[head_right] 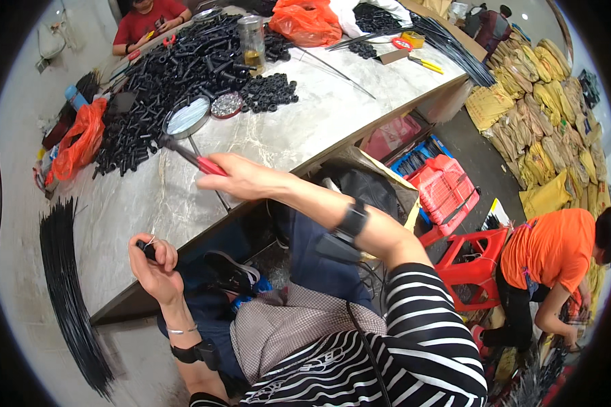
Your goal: Assemble small plastic components and long rods, possibly for umbrellas, using pliers and manual dexterity.
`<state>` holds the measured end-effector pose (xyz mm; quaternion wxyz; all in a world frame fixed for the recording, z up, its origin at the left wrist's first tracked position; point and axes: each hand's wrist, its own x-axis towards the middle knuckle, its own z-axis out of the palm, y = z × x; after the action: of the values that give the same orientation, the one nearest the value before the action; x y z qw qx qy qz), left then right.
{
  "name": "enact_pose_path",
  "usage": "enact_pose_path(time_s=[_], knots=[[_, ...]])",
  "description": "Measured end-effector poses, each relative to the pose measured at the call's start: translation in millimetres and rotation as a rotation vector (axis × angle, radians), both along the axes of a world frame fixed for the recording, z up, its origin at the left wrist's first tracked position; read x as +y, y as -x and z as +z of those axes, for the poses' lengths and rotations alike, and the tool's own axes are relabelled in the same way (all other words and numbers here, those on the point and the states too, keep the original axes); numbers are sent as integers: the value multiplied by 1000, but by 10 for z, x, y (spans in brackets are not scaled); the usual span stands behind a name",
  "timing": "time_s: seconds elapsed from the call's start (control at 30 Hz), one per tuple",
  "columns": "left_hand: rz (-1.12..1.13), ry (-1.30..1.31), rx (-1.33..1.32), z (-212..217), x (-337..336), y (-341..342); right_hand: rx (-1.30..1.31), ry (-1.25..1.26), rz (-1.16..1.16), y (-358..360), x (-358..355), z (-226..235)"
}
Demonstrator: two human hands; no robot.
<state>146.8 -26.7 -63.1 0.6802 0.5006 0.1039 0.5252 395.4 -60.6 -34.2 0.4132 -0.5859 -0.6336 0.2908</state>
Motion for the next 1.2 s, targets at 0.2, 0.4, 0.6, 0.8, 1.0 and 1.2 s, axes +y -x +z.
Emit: enact_pose_path(time_s=[0.2,0.4,0.6,0.8,1.0,1.2], knots=[[213,166,212,44,-9,-294,267,410,51,-8,-885,270],[220,58,287,143,-95,-372,-190,294,181,196,-1096,421],[223,49,373,146,-187,-397,-449,87,39,287,-1193,332],[167,89,346,195,-251,-422,-639,-24,-29,263,-1257,284],[135,116,351,184,-284,-422,-664,-91,-46,284,-1243,314],[177,88,390,243,-328,-437,-766,-85,-86,234,-1275,370]])
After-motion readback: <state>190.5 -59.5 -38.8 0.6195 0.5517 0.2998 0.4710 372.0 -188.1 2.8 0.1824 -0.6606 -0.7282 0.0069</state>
